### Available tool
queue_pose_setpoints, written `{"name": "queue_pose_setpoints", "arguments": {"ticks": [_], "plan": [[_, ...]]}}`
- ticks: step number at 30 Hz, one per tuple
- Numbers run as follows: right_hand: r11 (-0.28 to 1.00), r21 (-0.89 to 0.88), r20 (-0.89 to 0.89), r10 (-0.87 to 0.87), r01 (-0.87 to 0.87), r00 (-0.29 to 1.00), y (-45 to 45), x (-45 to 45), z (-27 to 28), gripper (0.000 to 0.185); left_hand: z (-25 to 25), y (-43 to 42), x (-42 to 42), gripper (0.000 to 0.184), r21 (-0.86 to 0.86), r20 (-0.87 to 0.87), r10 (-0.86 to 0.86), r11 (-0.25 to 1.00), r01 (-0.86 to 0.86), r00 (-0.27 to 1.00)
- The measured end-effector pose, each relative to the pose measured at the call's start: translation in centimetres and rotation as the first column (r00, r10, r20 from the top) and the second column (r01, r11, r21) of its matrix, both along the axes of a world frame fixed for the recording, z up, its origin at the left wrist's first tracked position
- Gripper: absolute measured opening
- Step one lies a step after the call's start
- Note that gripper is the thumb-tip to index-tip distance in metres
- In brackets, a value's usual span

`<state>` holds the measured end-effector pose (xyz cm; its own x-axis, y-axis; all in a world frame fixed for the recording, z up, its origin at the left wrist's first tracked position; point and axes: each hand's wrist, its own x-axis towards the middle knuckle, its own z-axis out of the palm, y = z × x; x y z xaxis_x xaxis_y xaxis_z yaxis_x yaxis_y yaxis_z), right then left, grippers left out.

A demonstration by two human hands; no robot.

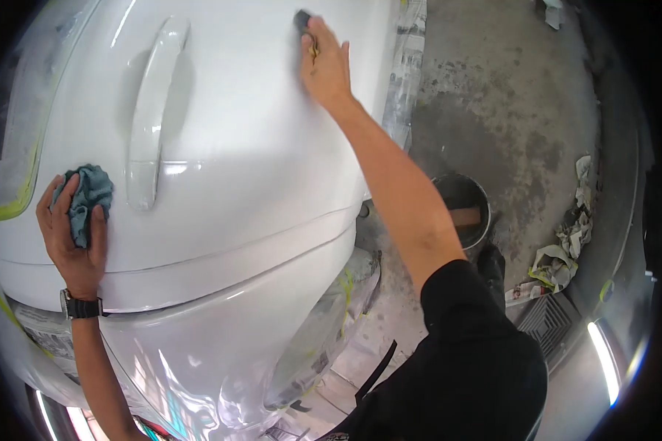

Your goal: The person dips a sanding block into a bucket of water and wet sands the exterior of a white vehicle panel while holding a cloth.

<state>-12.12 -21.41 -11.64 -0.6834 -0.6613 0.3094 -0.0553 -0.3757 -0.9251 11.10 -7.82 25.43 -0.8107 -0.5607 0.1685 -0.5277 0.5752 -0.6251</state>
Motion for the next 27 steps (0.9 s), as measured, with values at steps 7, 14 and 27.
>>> {"name": "queue_pose_setpoints", "arguments": {"ticks": [7, 14, 27], "plan": [[0.994, -0.108, 0.016, 0.025, -0.023, 1.000, 1.6, 4.8, 0.6, 0.060, 0.5, -0.5, 1.0, 0.046, -0.030, 0.055, -0.015, 0.999, 0.017, 0.998], [0.919, -0.081, -0.171, 0.369, -0.387, 0.913, 23.0, 21.4, -4.1, 0.070, 0.4, -0.4, 0.5, 0.046, -0.026, 0.054, -0.048, 0.998, 0.049, 0.997], [0.901, -0.118, -0.251, 0.380, -0.417, 0.890, 23.5, 21.2, -5.6, 0.067, 0.4, -0.6, 0.6, 0.044, -0.052, 0.065, -0.076, 0.995, 0.079, 0.995]]}}
